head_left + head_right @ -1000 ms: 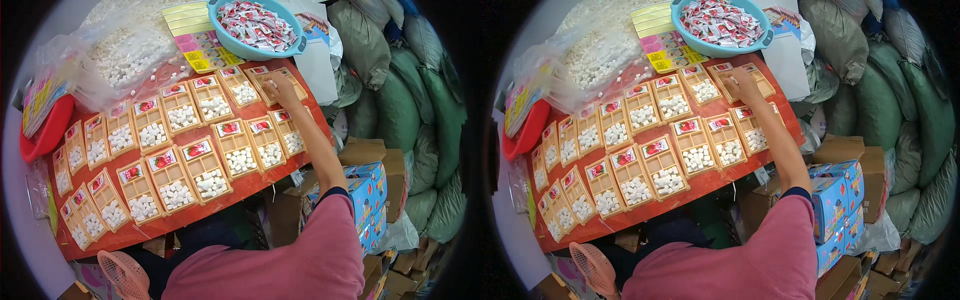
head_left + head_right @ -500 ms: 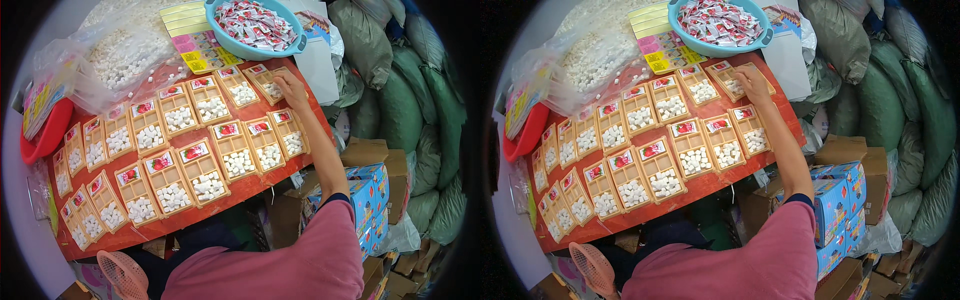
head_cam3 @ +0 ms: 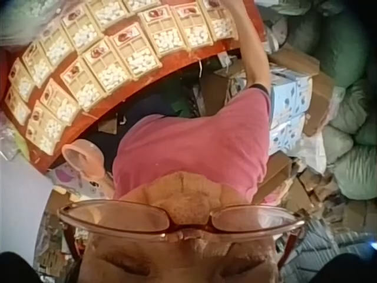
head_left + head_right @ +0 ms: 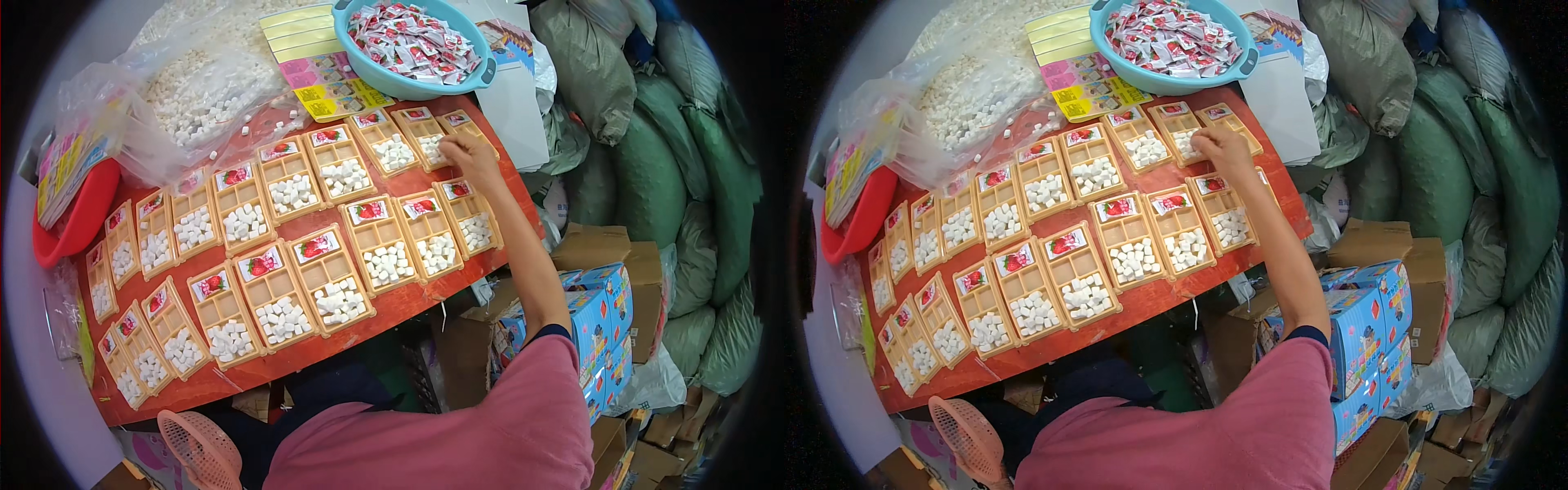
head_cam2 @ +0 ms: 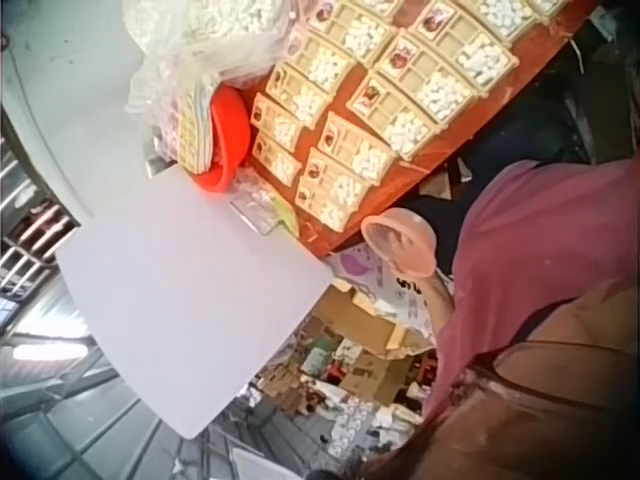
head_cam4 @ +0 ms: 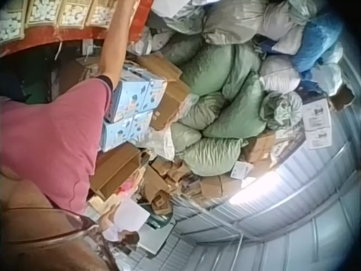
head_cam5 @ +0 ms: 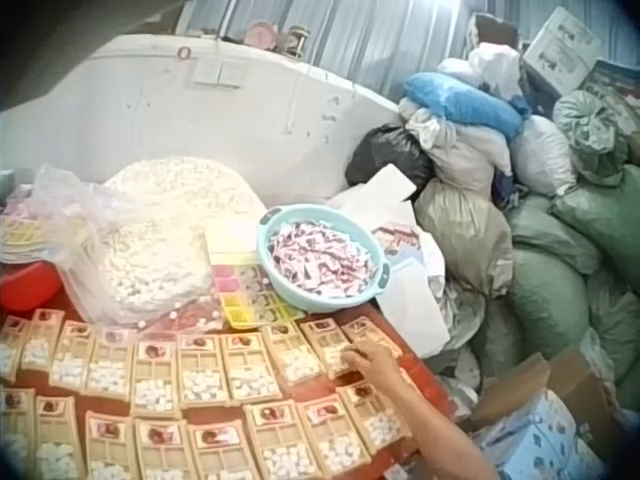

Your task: Packaging small white items into individual compartments of plastic trays.

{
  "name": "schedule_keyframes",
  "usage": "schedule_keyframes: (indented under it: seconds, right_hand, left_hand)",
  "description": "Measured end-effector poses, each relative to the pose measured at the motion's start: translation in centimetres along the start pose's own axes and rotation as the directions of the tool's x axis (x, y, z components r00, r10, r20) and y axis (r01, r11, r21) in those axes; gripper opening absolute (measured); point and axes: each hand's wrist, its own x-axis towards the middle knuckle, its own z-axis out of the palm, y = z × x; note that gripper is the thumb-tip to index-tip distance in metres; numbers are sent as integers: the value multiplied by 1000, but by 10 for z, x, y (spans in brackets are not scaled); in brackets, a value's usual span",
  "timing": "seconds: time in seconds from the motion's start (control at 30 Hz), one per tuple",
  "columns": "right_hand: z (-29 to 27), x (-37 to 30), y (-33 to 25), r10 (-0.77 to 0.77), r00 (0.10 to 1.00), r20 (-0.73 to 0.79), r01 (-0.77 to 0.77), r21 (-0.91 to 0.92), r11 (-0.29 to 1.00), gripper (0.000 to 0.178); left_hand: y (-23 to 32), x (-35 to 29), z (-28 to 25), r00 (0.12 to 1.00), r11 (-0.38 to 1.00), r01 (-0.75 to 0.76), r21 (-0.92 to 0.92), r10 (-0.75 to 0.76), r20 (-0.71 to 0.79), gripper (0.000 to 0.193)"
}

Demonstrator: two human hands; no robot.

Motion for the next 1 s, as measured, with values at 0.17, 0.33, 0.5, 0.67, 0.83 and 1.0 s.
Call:
schedule_keyframes:
  seconds: [0.17,0.33,0.5,0.67,0.83,1.0]
  right_hand:
    - [-38,8,12,-202,961,-188,114,-394,912,17]
    - [-20,16,30,-132,989,-63,62,-634,771,24]
    - [-25,0,2,57,998,15,-19,-834,552,27]
    - [51,21,-120,-282,955,93,297,-328,897,19]
    - [195,75,-193,-633,703,322,686,-73,724,17]
    - [330,147,-211,-680,657,326,745,-137,653,22]
  left_hand:
    - [9,2,-6,918,729,181,-661,115,378,47]
    - [15,7,5,956,779,245,-577,-94,278,55]
    - [45,1,9,925,-26,316,-948,-214,314,65]
    - [15,3,10,951,-79,203,-976,-221,215,64]
    - [37,-1,9,988,91,151,-984,-48,147,62]
    - [20,-2,11,962,-64,227,-972,-142,234,62]
